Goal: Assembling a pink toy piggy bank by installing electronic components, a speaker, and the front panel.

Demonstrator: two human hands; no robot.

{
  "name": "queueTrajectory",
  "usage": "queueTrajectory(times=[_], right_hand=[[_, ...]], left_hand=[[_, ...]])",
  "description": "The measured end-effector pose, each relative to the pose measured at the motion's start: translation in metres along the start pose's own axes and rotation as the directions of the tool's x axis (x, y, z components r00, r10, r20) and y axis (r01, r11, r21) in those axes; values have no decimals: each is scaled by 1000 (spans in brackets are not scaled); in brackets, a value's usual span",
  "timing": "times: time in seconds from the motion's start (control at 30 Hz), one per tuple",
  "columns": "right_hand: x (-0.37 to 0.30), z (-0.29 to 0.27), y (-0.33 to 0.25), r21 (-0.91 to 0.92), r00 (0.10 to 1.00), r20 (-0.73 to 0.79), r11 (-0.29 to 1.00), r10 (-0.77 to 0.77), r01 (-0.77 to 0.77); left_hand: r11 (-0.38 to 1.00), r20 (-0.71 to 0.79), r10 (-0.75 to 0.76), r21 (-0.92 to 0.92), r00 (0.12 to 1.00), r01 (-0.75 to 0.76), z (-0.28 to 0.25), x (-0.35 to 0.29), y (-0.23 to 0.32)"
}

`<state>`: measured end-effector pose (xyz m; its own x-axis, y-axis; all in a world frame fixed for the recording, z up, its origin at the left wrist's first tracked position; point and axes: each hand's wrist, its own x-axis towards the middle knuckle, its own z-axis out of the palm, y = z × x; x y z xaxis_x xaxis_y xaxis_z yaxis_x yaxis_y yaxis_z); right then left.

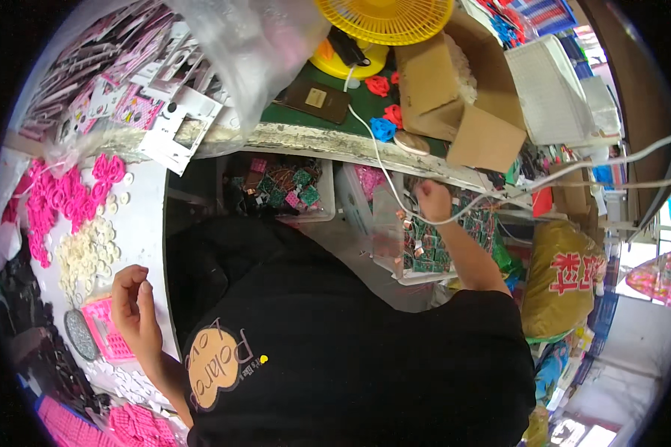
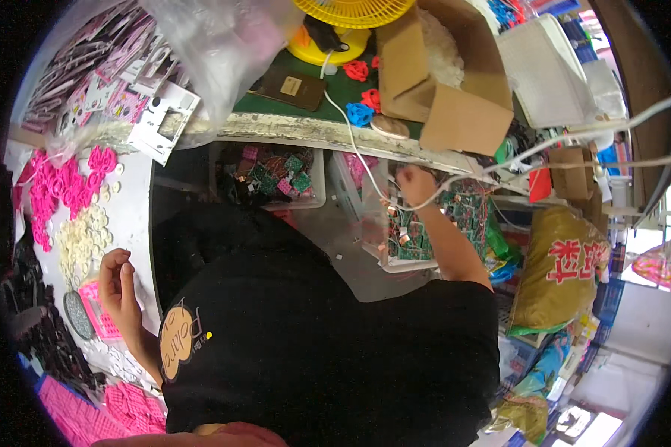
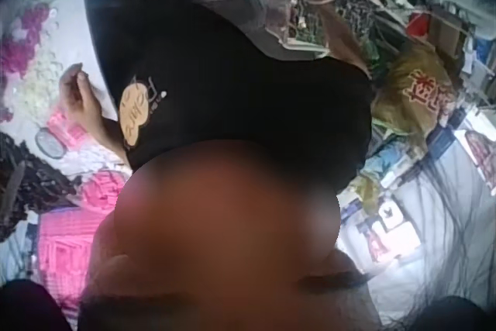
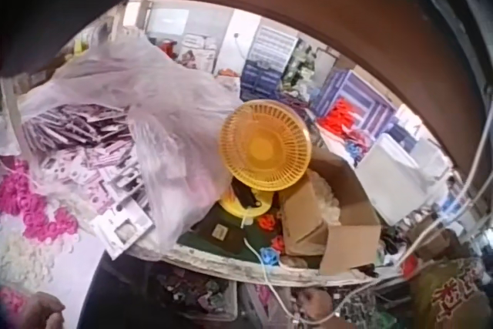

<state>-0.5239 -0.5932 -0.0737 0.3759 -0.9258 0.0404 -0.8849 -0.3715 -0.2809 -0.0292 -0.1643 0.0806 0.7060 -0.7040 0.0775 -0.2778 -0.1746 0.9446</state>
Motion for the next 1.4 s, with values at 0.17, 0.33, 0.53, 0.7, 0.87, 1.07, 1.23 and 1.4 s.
queueTrajectory(times=[0.17,0.33,0.53,0.7,0.87,1.07,1.23,1.4], right_hand=[[-46,-62,87,-232,816,-240,785,526,-574],[-117,-92,143,-393,636,-416,503,650,-770],[-139,-88,281,69,617,38,614,786,-787],[-127,-64,244,-140,359,-111,343,927,-929],[-153,-78,290,-98,456,-143,446,878,-890],[-140,-122,135,477,555,108,447,825,-757],[-149,-145,146,449,582,90,488,808,-748],[-127,-135,234,133,533,89,520,842,-844]], left_hand=[[998,18,-38,-45,999,39,-8,5,-10],[999,55,27,-34,998,-25,-1,16,15],[997,90,69,-31,994,-66,0,16,9],[998,88,62,16,994,-63,4,11,14],[998,112,59,14,992,-61,8,17,6],[993,96,78,80,992,-86,9,12,15],[995,103,91,40,991,-95,11,13,9],[996,68,86,24,994,-88,8,9,4]])
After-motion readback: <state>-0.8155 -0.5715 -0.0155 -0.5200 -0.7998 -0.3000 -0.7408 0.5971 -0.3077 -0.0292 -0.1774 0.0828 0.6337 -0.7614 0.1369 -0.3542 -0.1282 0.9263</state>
